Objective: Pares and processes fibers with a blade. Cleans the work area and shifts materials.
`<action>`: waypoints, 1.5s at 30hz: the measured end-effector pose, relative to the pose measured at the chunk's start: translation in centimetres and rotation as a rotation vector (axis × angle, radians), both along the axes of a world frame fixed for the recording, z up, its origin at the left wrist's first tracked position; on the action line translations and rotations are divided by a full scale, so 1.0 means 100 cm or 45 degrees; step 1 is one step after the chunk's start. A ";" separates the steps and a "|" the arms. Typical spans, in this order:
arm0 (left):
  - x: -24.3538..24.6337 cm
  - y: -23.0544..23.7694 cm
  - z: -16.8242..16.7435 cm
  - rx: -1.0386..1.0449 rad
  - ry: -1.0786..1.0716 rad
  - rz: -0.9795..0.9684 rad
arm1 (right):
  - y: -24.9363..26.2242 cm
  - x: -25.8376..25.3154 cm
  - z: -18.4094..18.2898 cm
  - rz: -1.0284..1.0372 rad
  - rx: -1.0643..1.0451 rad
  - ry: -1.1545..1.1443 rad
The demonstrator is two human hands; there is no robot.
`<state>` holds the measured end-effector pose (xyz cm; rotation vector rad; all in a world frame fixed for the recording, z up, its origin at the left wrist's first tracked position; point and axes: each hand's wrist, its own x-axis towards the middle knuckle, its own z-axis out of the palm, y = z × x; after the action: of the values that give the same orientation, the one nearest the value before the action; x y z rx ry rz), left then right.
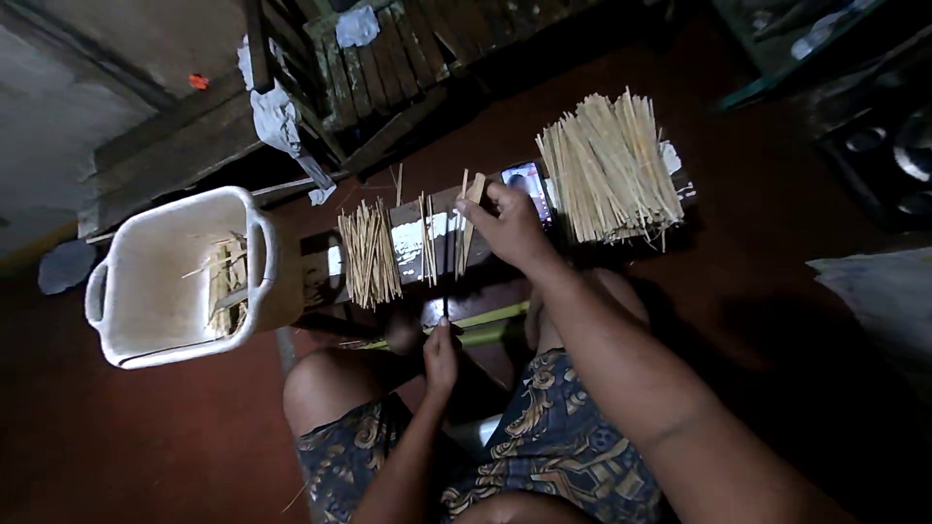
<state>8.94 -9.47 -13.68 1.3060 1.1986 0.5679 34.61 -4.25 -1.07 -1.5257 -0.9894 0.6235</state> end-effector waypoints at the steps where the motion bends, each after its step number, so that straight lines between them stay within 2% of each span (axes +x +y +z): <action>1: -0.001 0.001 0.007 0.010 -0.031 0.024 | -0.003 0.003 0.002 0.057 -0.074 0.078; 5: -0.003 0.016 0.039 0.091 -0.155 0.043 | -0.011 -0.017 0.003 0.376 -0.357 0.203; 8: -0.001 0.027 0.062 0.134 -0.208 0.022 | -0.014 -0.045 -0.001 0.529 -0.360 0.196; 12: 0.001 0.036 0.076 0.194 -0.192 -0.016 | -0.005 -0.056 -0.004 0.635 -0.396 0.206; 22: 0.009 0.067 0.075 0.216 -0.119 -0.032 | 0.003 -0.040 -0.007 0.558 -0.385 0.237; 25: 0.017 0.091 0.075 0.307 0.052 -0.059 | 0.004 -0.029 0.000 0.429 -0.358 0.262; 29: 0.031 0.127 0.075 0.382 0.265 -0.122 | 0.003 -0.015 0.001 0.163 -0.207 0.058; 34: 0.044 0.148 0.077 0.467 0.369 -0.174 | -0.001 -0.008 0.002 -0.009 -0.003 0.037; 39: 0.045 0.125 0.075 0.216 0.095 -0.023 | -0.004 -0.012 0.007 0.065 0.089 0.196; 42: 0.042 0.112 0.080 0.076 -0.132 0.072 | -0.006 -0.023 0.008 0.134 0.038 0.289; 45: 0.042 0.111 0.096 0.053 -0.267 0.171 | -0.017 -0.038 0.012 0.294 -0.062 0.332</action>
<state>13.17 1.65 -4.05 1.1748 1.1102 0.8109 30.81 -6.00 0.16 -1.3404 -0.9601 0.9896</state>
